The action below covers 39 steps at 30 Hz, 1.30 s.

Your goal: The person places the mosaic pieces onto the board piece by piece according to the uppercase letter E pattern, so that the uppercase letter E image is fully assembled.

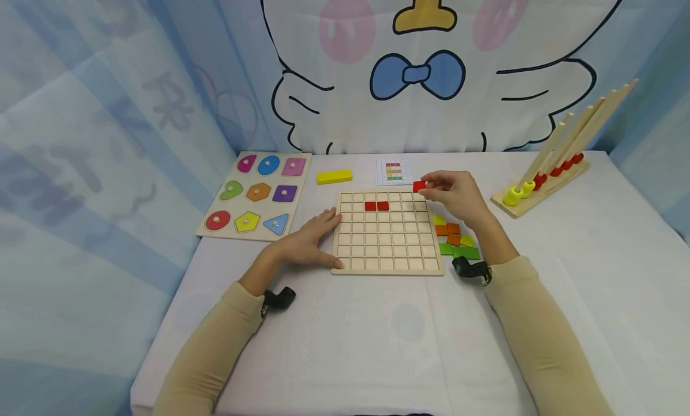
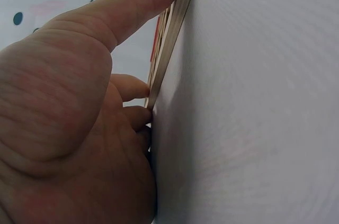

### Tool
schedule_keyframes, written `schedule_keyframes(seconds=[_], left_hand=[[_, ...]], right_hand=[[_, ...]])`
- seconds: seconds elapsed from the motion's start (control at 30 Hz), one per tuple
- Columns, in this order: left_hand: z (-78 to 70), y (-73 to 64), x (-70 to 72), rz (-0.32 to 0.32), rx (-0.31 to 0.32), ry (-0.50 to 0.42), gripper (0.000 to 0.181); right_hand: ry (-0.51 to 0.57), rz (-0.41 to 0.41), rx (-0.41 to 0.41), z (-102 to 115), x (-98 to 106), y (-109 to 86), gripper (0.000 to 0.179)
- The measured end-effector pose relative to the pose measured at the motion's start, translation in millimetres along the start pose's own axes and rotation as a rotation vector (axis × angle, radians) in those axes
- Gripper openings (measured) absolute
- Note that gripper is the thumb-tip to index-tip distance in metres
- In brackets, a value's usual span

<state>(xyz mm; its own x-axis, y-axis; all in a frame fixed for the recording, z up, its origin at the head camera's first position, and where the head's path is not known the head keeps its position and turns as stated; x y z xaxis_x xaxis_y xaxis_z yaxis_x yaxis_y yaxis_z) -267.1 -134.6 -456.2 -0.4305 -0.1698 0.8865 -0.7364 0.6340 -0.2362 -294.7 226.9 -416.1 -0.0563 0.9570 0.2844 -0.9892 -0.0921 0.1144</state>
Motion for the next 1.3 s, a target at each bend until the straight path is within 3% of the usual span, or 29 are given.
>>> schedule_keyframes(seconds=[0.63,1.0,1.3], left_hand=[[-0.4,-0.9,0.9,-0.007,-0.029,-0.006,0.121],[0.6,-0.1,-0.3,-0.005,-0.022,-0.008,0.121],[0.0,0.2,0.3,-0.008,-0.023,-0.008,0.121]], right_hand=[[0.07,0.054,0.016,12,-35,13.2,0.03],[0.04,0.129,-0.023,-1,-45,11.5,0.03],[-0.011,0.136,-0.042,-14,-49,11.7,0.03]])
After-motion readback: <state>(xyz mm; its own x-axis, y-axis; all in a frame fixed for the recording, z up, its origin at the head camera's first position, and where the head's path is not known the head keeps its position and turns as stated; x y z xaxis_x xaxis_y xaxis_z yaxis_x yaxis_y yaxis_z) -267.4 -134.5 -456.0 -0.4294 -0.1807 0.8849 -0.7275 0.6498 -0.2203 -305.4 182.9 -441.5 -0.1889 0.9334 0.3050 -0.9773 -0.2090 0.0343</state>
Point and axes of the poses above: each hand's wrist, its own y-axis towards the middle knuckle, its own x-axis out of the back of the hand, z = x × y, the point moved 2 cm from there along y, towards the middle knuckle, and after that the axes turned 14 degrees about y, right-handed, at the moved point
